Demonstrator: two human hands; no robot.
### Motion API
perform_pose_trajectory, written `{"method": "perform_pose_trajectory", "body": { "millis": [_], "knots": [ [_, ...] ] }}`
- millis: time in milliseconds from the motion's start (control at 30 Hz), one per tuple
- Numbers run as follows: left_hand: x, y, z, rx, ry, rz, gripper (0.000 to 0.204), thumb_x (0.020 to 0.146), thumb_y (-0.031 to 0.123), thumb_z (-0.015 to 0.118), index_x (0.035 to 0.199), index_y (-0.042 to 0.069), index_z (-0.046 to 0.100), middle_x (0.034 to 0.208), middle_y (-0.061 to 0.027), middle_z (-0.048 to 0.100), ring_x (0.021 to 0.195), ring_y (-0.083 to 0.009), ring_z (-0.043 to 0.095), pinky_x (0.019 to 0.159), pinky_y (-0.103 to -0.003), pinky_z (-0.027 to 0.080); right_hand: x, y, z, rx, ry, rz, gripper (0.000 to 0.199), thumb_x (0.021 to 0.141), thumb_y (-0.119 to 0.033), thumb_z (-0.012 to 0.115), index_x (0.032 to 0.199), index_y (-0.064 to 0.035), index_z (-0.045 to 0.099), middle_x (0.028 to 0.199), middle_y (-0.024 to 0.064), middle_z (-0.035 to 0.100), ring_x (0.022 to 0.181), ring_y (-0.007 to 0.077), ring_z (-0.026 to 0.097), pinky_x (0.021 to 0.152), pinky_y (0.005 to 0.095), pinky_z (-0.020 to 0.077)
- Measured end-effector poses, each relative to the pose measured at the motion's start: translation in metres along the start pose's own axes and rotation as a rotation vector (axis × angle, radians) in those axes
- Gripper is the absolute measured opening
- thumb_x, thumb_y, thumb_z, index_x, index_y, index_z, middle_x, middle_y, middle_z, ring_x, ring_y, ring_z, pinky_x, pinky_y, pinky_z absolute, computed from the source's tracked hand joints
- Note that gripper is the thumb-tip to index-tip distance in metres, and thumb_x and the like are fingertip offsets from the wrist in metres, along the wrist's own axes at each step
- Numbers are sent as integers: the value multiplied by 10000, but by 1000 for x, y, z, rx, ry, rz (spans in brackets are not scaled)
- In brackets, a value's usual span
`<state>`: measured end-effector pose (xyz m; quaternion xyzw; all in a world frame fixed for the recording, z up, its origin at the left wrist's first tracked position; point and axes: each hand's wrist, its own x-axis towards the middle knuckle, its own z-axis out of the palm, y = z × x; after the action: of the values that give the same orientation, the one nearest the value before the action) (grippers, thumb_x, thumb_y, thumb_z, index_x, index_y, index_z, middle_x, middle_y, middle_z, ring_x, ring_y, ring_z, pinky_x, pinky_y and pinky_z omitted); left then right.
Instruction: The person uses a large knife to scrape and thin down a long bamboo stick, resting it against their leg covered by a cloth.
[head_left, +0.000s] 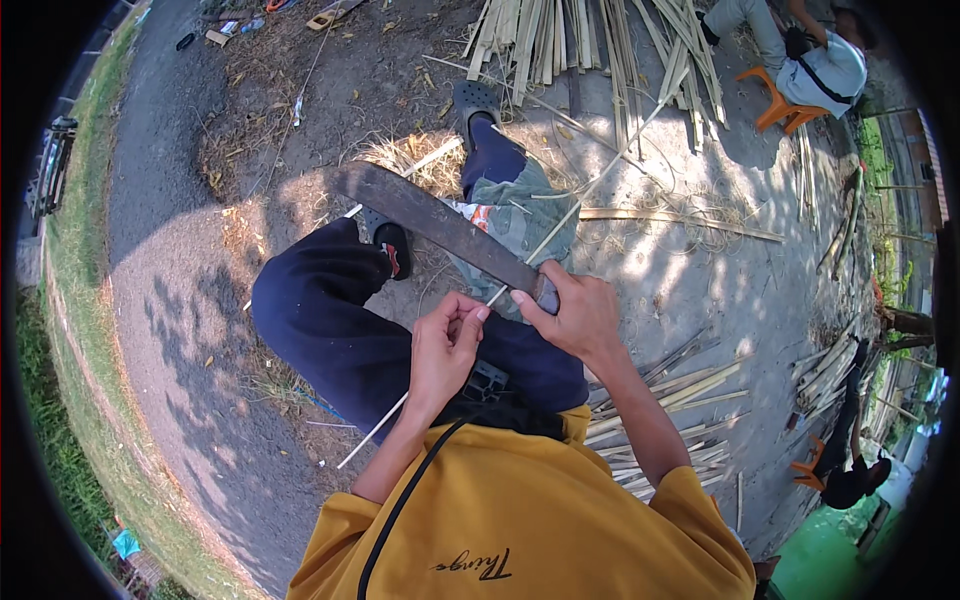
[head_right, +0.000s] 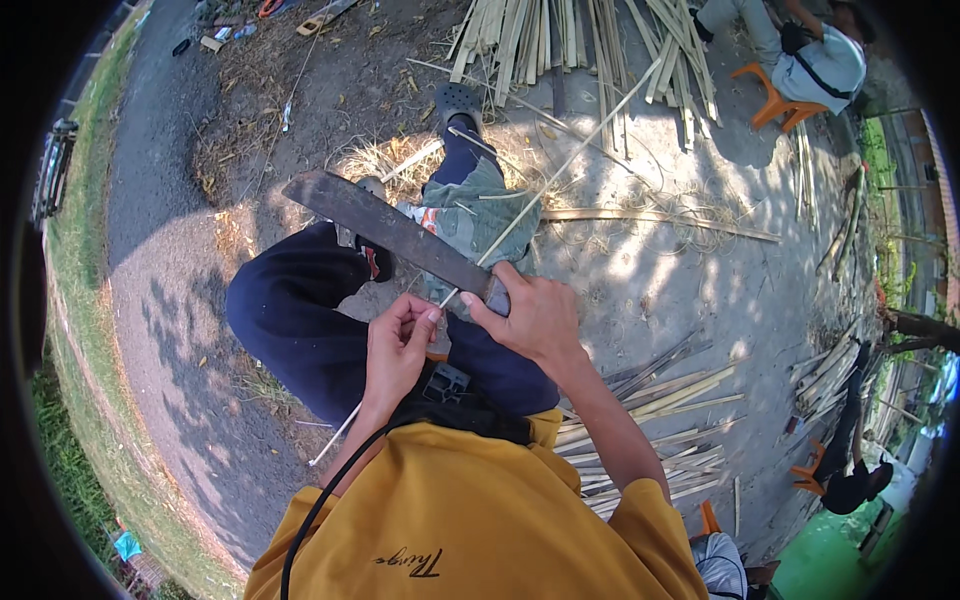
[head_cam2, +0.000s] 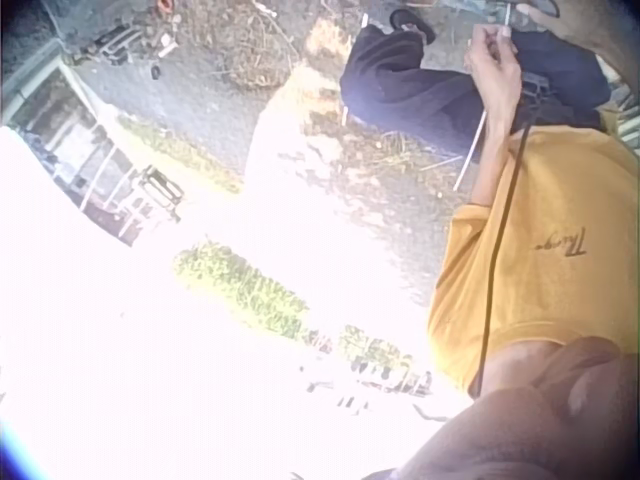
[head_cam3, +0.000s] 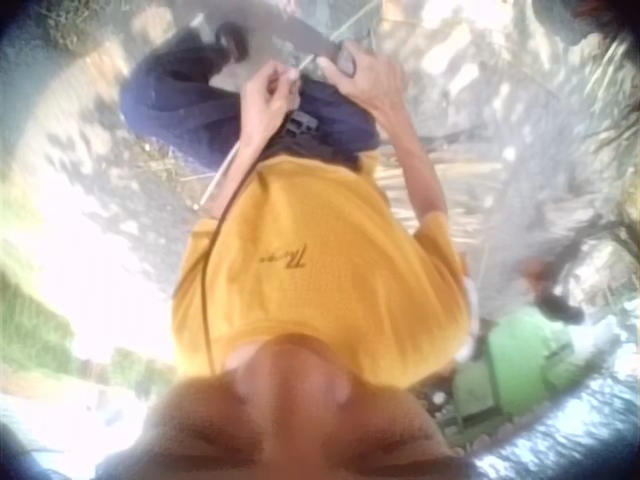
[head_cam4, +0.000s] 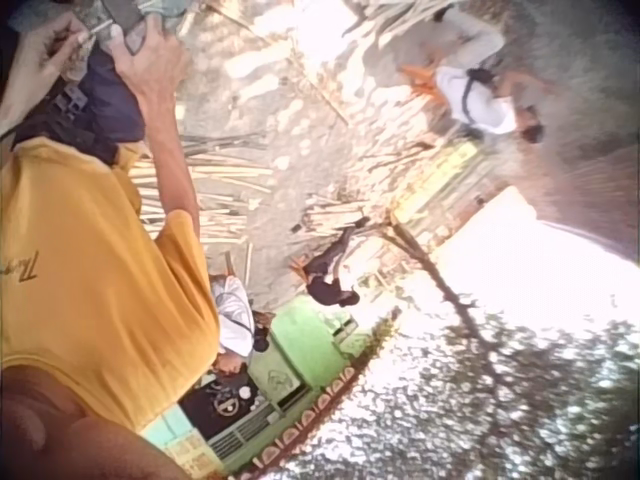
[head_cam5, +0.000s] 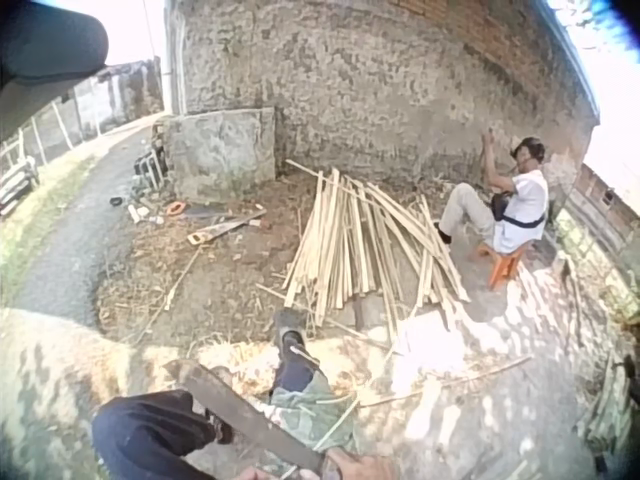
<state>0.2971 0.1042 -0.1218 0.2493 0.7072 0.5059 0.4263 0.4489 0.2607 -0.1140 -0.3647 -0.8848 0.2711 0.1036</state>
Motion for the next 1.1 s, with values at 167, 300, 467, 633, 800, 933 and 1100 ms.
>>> {"method": "perform_pose_trajectory", "body": {
  "millis": [167,300,467,633,800,933,1100],
  "knots": [
    [-25,-11,-22,-98,-10,-42,111,1061,73,668,999,-19,675,752,16,617,656,-16,515,588,-210,406,1,-1,-2,30,42,4,483,901,-576,743,952,-101,669,616,165,678,582,396,701,531,497,526],
    [-13,-7,5,-94,29,5,110,1063,70,661,997,-18,667,734,18,608,637,-18,520,570,-218,397,-3,-9,2,23,18,-10,480,901,-567,746,983,-100,675,622,165,680,586,396,703,533,493,528],
    [8,2,19,-15,96,105,105,1060,55,650,987,-20,653,722,10,608,608,-21,516,546,-230,391,-3,-13,2,-44,-8,-45,468,902,-554,749,1000,-100,685,620,151,673,591,387,700,539,485,522],
    [-13,6,-1,-35,23,30,101,1065,46,633,989,-19,651,723,7,603,616,-28,520,549,-235,408,2,-3,-2,-12,19,-18,448,910,-531,751,998,-96,694,611,133,658,587,377,690,541,476,509],
    [-23,2,-3,-96,34,-1,104,1076,56,628,1009,-20,651,763,13,608,674,-25,536,588,-223,422,-2,-7,0,-2,12,-1,455,917,-533,746,992,-88,692,624,132,660,591,381,688,541,477,503],
    [-16,8,-3,-142,4,-34,111,1081,67,631,1011,-15,653,768,28,595,680,-15,516,601,-211,411,1,-4,3,-26,21,-29,453,915,-533,748,987,-90,689,620,132,657,591,382,686,543,478,502],
    [-45,-8,-34,-102,-11,-61,120,1086,78,629,1004,-5,659,756,46,561,675,3,480,582,-196,356,0,-2,2,10,28,22,514,906,-603,721,990,-97,693,629,160,688,610,393,713,562,508,530]
  ]
}}
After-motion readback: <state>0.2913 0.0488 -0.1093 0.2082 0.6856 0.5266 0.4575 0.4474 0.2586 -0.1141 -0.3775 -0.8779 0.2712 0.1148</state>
